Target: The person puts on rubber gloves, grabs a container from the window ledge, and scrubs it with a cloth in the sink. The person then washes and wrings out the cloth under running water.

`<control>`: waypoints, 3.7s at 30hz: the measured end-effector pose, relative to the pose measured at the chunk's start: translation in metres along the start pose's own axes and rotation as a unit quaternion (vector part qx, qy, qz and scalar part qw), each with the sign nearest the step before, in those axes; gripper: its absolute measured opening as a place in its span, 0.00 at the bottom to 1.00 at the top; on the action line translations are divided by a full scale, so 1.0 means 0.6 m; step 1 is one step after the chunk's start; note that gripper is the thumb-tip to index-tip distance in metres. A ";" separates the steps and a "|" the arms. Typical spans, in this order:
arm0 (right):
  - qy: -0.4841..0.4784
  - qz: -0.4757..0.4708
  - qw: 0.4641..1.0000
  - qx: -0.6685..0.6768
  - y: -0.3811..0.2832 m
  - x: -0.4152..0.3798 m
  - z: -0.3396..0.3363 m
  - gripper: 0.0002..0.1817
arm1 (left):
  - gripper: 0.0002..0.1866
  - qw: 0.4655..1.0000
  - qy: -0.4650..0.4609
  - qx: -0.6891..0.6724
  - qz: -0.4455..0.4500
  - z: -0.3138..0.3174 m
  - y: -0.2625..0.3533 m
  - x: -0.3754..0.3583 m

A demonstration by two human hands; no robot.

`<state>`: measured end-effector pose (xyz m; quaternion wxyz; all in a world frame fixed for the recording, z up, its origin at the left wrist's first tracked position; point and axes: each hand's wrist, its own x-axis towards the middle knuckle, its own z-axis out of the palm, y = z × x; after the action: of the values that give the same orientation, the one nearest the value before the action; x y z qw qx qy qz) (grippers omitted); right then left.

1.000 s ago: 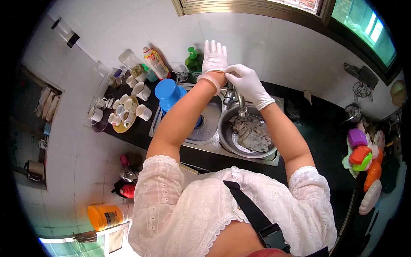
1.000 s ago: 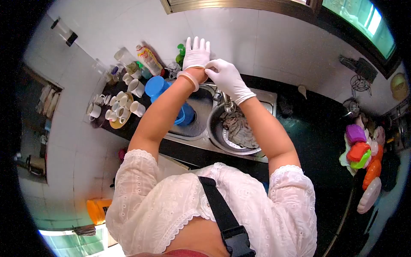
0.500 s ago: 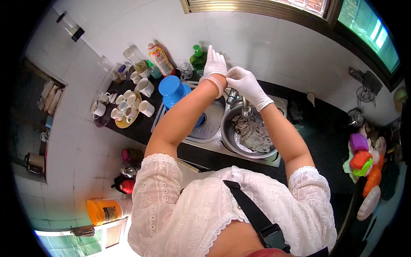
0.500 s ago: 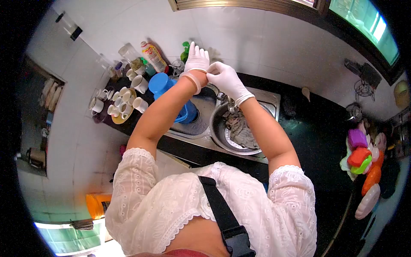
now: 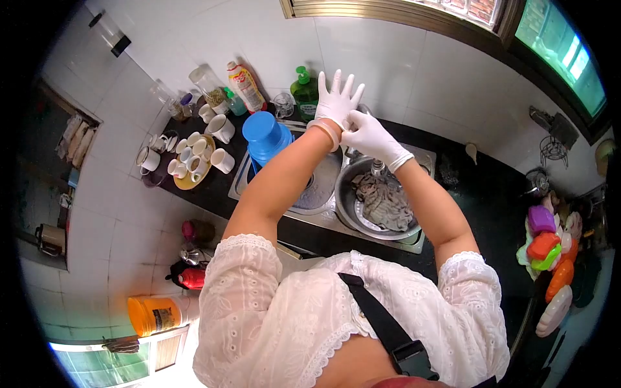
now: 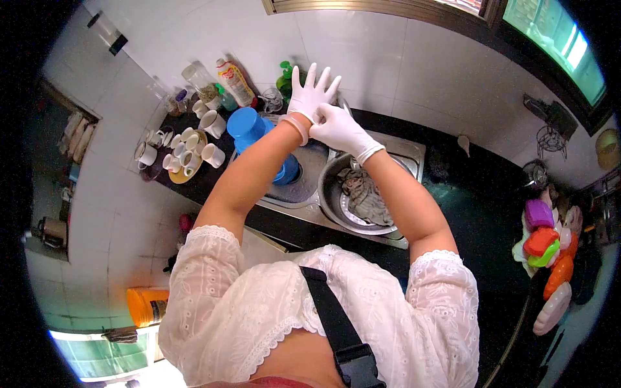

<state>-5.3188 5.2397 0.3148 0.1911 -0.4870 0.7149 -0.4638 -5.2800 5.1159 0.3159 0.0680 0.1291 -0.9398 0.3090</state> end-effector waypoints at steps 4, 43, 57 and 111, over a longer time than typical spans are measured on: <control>0.140 -0.095 0.951 -0.259 0.000 0.004 0.017 0.09 | 0.33 0.994 -0.110 0.007 0.024 0.027 0.004 0.012; 0.201 -0.295 0.934 -0.019 -0.093 0.010 0.036 0.07 | 0.31 0.112 0.250 -0.931 -0.242 -0.027 -0.132 0.006; 0.048 -0.282 0.958 0.013 -0.066 -0.016 0.039 0.08 | 0.45 0.103 0.111 -0.987 -0.061 -0.027 -0.091 -0.026; 0.006 -0.381 0.908 -0.174 -0.125 -0.047 0.044 0.18 | 0.50 -0.271 0.071 -0.953 0.119 0.026 -0.060 -0.004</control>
<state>-5.2477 5.2447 0.3601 -0.0926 -0.7450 0.5456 -0.3726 -5.2683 5.0788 0.3231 -0.1343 0.2335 0.0502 0.9617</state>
